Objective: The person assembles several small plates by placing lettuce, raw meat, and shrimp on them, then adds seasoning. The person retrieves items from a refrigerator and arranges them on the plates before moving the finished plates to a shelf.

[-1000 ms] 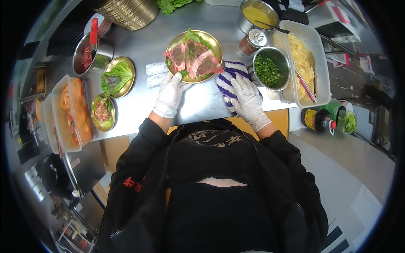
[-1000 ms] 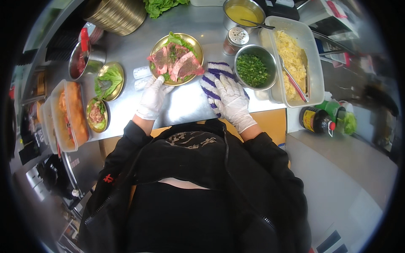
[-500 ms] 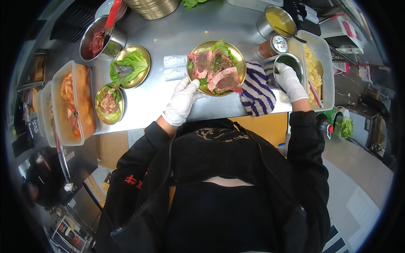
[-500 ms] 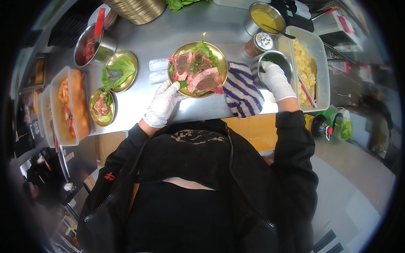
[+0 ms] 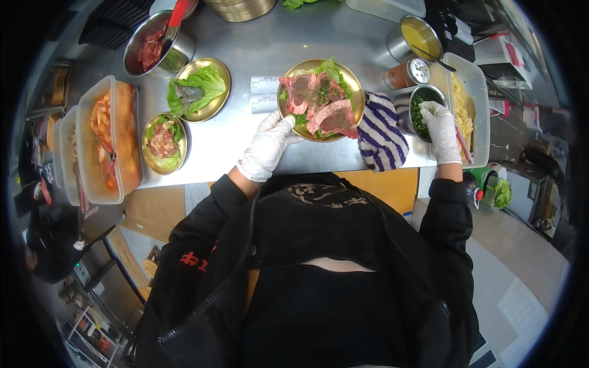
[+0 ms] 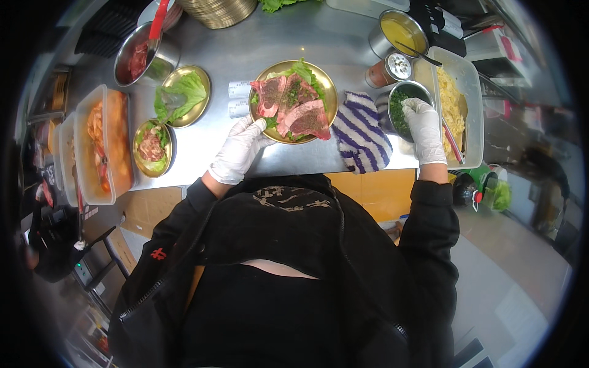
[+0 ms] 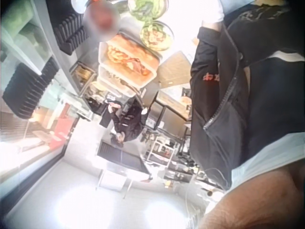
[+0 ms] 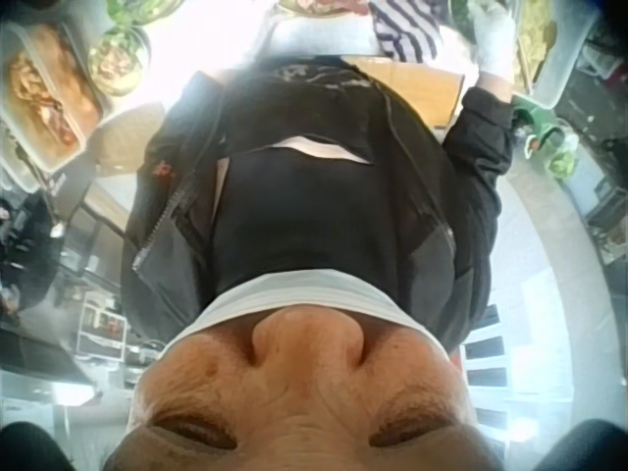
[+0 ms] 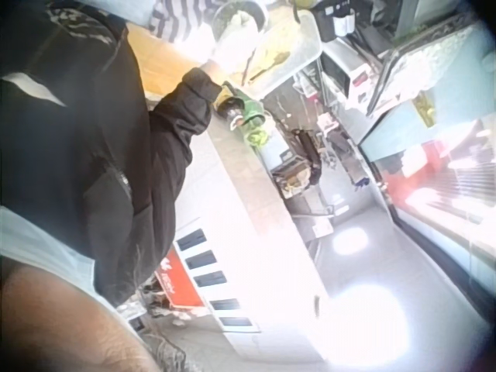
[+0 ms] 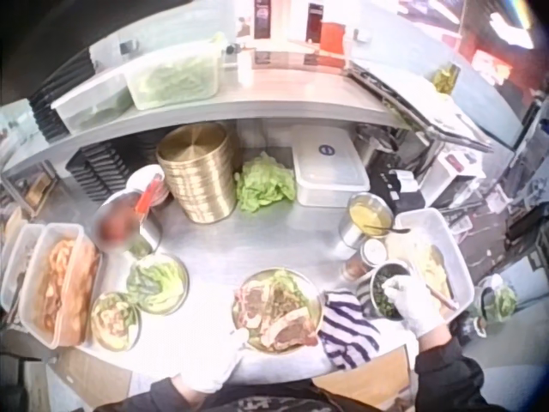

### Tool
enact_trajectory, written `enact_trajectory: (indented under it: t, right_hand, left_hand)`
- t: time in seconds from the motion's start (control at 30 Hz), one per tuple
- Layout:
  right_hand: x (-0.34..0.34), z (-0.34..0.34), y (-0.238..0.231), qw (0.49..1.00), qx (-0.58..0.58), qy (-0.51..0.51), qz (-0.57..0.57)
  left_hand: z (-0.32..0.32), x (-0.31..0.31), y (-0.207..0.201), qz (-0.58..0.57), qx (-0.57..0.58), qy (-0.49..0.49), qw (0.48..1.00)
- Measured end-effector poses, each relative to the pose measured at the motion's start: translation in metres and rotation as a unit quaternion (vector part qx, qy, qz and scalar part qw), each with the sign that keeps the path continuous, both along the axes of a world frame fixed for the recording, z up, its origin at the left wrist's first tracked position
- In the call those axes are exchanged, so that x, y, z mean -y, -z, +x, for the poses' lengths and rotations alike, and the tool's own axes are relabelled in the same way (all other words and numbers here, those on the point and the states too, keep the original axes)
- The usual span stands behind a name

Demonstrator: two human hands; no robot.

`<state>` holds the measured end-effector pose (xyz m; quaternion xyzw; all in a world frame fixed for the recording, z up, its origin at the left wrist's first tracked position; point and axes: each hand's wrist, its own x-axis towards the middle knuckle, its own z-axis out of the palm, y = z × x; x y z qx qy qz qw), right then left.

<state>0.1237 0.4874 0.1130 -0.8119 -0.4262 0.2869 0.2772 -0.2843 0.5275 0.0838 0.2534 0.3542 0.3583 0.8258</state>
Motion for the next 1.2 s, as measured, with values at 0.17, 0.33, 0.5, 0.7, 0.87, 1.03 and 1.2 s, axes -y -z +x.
enact_trajectory:
  t: [0.17,0.33,0.5,0.7,0.87,1.03,1.2]
  right_hand:
    - [0.004,-0.002,0.004,0.997,-0.056,0.034,0.043]
    - [0.002,-0.004,0.006,0.993,-0.118,0.012,0.029]
    - [0.005,-0.005,0.003,0.999,0.031,0.001,0.035]
    - [-0.024,0.003,0.031,0.948,0.236,-0.143,-0.156]
    - [-0.033,-0.001,0.036,0.956,0.243,-0.100,-0.129]
    - [-0.010,-0.046,-0.045,0.987,-0.155,0.024,0.030]
    - [-0.011,-0.149,-0.092,0.960,-0.226,-0.138,0.088]
  left_hand:
    - [-0.002,-0.003,0.001,0.007,-0.015,0.015,1.000]
    - [-0.005,0.000,0.000,-0.003,-0.019,0.031,0.999]
    - [-0.010,0.002,0.000,0.005,-0.011,0.029,1.000]
    - [-0.018,-0.002,0.002,0.002,0.002,0.028,1.000]
    - [-0.026,-0.004,0.001,0.000,-0.011,0.038,0.999]
    - [-0.028,-0.005,0.000,0.018,-0.018,0.033,0.999]
    - [-0.019,-0.010,0.002,0.024,-0.038,0.060,0.997]
